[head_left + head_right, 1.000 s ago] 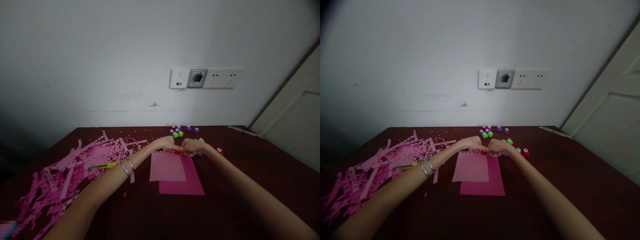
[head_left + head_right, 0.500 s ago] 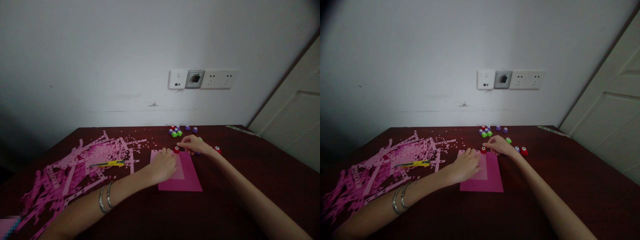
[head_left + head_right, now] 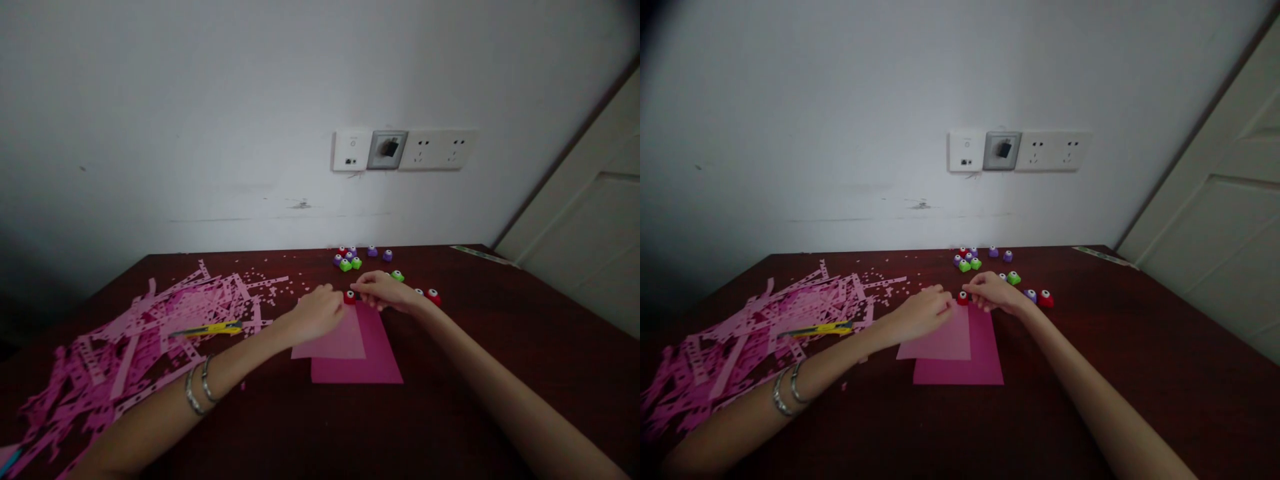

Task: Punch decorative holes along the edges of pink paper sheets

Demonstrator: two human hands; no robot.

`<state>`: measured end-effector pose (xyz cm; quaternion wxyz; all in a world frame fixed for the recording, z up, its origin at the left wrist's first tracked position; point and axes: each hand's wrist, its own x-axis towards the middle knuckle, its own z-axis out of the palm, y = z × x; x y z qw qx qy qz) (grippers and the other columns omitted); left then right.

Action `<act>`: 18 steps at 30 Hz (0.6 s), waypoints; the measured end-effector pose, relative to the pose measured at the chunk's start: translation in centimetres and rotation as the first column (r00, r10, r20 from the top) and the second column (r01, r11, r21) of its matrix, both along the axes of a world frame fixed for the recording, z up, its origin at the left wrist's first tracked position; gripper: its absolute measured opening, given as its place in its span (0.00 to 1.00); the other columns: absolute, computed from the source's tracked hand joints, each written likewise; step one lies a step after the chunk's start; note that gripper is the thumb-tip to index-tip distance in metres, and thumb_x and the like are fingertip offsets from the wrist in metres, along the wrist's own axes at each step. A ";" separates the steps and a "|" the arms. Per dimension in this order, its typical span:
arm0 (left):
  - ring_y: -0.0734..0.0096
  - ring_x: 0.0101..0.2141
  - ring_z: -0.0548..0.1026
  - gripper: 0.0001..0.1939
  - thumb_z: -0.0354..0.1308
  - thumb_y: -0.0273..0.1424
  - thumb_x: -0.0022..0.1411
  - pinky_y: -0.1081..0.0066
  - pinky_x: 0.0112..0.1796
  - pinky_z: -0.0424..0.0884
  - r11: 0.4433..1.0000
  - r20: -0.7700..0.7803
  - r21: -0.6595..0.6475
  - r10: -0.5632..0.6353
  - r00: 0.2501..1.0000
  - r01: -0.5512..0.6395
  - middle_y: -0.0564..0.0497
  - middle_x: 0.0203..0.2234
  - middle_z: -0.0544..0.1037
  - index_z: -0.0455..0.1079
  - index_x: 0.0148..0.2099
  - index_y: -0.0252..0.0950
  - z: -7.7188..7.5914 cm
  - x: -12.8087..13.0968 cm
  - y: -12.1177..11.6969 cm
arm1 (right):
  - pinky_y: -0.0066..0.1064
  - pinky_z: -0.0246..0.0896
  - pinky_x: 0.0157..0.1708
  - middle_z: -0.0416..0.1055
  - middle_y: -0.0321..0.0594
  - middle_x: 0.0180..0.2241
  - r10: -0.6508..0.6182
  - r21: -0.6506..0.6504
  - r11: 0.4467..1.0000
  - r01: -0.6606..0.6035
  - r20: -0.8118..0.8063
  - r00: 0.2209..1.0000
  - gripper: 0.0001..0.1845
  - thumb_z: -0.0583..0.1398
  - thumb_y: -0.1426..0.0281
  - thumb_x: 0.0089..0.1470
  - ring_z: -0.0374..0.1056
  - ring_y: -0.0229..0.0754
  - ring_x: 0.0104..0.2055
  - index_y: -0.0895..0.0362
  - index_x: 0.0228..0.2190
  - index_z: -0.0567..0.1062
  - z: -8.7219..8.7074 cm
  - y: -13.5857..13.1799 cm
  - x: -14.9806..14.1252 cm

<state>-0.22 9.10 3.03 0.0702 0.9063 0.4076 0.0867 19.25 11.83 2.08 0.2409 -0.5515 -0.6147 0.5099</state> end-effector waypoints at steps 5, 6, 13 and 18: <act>0.78 0.20 0.65 0.21 0.44 0.41 0.60 0.74 0.24 0.59 0.922 0.220 -0.386 0.122 0.968 -0.028 0.50 0.20 0.71 0.68 0.26 0.32 0.7 -0.7 5.0 | 0.18 0.44 0.09 0.63 0.31 0.15 0.068 -0.117 0.991 -0.066 0.019 0.997 0.18 0.61 0.56 0.46 0.53 0.26 0.12 0.59 0.23 0.68 -0.1 0.6 0.4; 0.79 0.19 0.64 0.21 0.45 0.42 0.60 0.74 0.22 0.58 0.887 0.240 -0.462 0.150 0.959 -0.023 0.50 0.20 0.71 0.68 0.26 0.32 0.7 -0.8 5.7 | 0.19 0.43 0.09 0.62 0.31 0.15 0.096 -0.133 0.987 -0.091 0.032 0.995 0.19 0.61 0.56 0.46 0.52 0.26 0.12 0.59 0.22 0.68 -0.1 0.8 0.4; 0.80 0.16 0.58 0.24 0.53 0.50 0.51 0.73 0.19 0.51 0.684 0.235 -0.727 0.163 0.958 0.063 0.50 0.19 0.68 0.68 0.24 0.32 0.6 -0.1 7.5 | 0.19 0.41 0.10 0.59 0.29 0.13 0.171 -0.229 0.960 -0.161 0.023 0.985 0.18 0.61 0.59 0.46 0.50 0.25 0.12 0.60 0.17 0.65 0.1 1.2 0.0; 0.80 0.16 0.56 0.23 0.59 0.49 0.44 0.72 0.18 0.49 0.563 0.119 -0.823 0.051 0.992 0.070 0.49 0.18 0.67 0.71 0.25 0.31 0.3 1.7 9.1 | 0.18 0.40 0.10 0.58 0.29 0.11 0.169 -0.348 0.928 -0.136 0.067 0.983 0.16 0.57 0.67 0.49 0.47 0.24 0.11 0.60 0.15 0.63 0.5 1.6 -0.3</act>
